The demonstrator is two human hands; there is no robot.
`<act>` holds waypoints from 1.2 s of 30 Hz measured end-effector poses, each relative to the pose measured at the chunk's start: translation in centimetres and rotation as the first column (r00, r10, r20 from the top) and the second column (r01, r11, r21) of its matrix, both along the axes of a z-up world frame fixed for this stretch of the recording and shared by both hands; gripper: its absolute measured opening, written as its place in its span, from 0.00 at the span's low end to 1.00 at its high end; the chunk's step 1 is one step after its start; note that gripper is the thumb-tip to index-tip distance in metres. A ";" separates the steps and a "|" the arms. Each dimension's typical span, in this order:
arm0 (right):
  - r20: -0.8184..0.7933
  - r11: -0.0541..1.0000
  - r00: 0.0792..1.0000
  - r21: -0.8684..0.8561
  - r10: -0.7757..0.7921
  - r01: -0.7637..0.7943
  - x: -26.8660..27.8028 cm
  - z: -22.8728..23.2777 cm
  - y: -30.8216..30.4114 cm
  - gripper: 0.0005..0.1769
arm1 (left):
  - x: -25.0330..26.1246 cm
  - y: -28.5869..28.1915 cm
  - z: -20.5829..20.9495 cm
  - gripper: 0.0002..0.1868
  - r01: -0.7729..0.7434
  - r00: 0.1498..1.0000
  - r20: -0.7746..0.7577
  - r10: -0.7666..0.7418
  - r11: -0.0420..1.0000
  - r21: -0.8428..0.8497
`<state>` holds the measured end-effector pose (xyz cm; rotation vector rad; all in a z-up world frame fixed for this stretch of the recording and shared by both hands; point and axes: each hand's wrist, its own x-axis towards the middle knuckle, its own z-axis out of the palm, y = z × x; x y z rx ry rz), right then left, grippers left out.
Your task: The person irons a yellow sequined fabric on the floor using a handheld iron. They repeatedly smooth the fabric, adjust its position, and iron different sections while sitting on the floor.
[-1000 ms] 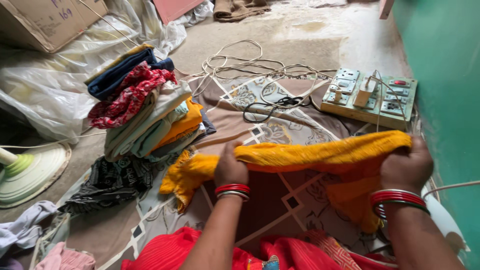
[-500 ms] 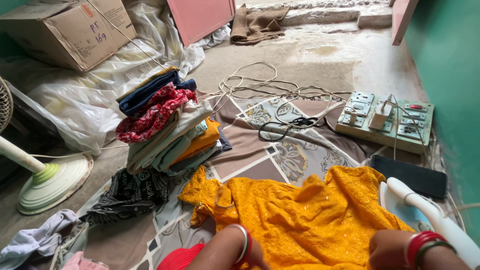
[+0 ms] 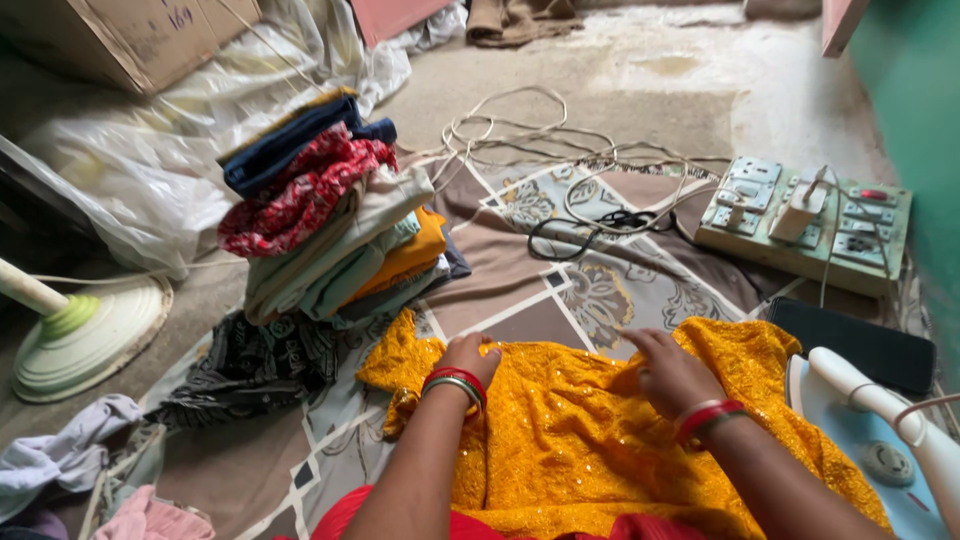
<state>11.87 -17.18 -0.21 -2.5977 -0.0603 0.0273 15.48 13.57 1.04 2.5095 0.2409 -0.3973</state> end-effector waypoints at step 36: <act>0.171 0.993 0.979 -0.061 0.114 -0.105 0.5 -5.0 -0.2 0.25 | 4.6 1.3 -1.8 0.16 -0.295 0.930 0.338 0.147 0.847 0.442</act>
